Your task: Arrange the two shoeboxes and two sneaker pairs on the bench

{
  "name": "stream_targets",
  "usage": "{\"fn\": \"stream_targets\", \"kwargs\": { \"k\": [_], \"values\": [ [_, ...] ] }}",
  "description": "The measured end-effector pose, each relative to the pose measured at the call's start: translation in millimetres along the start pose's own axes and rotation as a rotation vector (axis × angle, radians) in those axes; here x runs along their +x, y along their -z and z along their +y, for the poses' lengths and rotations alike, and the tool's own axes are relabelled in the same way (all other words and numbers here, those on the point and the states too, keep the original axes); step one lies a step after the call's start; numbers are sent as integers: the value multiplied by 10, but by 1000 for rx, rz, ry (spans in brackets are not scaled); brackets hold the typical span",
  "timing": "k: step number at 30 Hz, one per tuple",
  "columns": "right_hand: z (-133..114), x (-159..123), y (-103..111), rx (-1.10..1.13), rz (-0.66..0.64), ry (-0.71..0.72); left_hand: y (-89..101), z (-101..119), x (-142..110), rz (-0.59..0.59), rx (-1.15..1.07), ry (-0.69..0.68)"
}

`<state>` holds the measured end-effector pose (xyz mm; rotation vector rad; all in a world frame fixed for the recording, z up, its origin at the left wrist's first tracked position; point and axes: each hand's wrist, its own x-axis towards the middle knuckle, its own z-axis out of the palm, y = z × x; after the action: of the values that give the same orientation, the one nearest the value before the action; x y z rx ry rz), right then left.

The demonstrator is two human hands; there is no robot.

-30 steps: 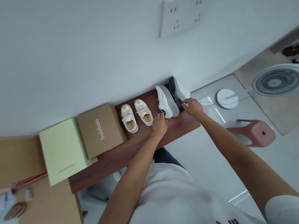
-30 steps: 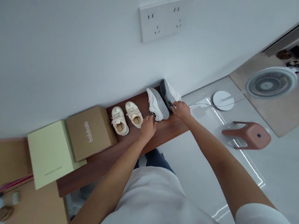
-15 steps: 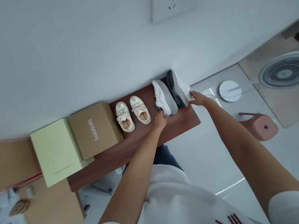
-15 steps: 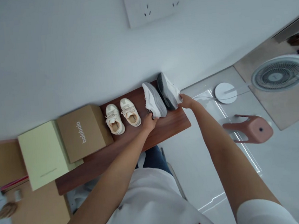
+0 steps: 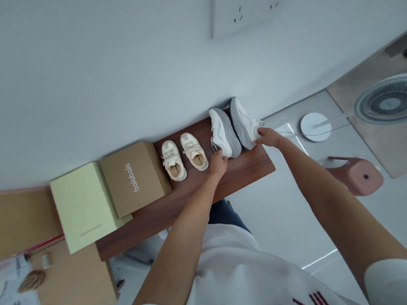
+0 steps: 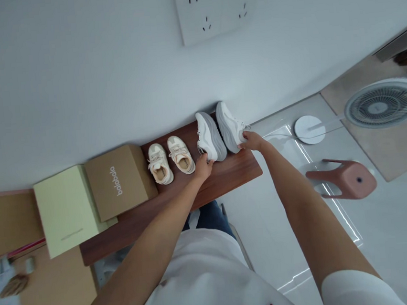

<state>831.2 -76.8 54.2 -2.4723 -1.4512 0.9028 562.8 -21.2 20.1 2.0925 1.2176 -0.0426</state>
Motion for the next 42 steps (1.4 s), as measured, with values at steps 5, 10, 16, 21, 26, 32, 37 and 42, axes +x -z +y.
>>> {"fn": "stream_targets", "kwargs": {
  "k": [5,10,16,21,26,32,37,42],
  "values": [
    [-199,-178,104,-113,33,92,203,-15,-75,-5,78,-154],
    [-426,-451,49,-349,56,89,343,123,-153,-46,249,-264],
    [-663,-559,-149,-435,59,139,276,305,-240,-38,344,-251],
    [-761,-463,-306,-448,37,125,191,341,-239,-34,356,-196],
    [-749,-392,-444,-429,21,75,127,374,-204,-38,292,-135],
    [-738,-377,-441,-397,7,64,179,432,-203,-37,262,-110],
    [-813,-459,-387,-368,168,117,362,523,-254,-57,335,-128],
    [-972,-657,-197,-296,422,234,748,696,-438,76,270,-245]
  ]
}}
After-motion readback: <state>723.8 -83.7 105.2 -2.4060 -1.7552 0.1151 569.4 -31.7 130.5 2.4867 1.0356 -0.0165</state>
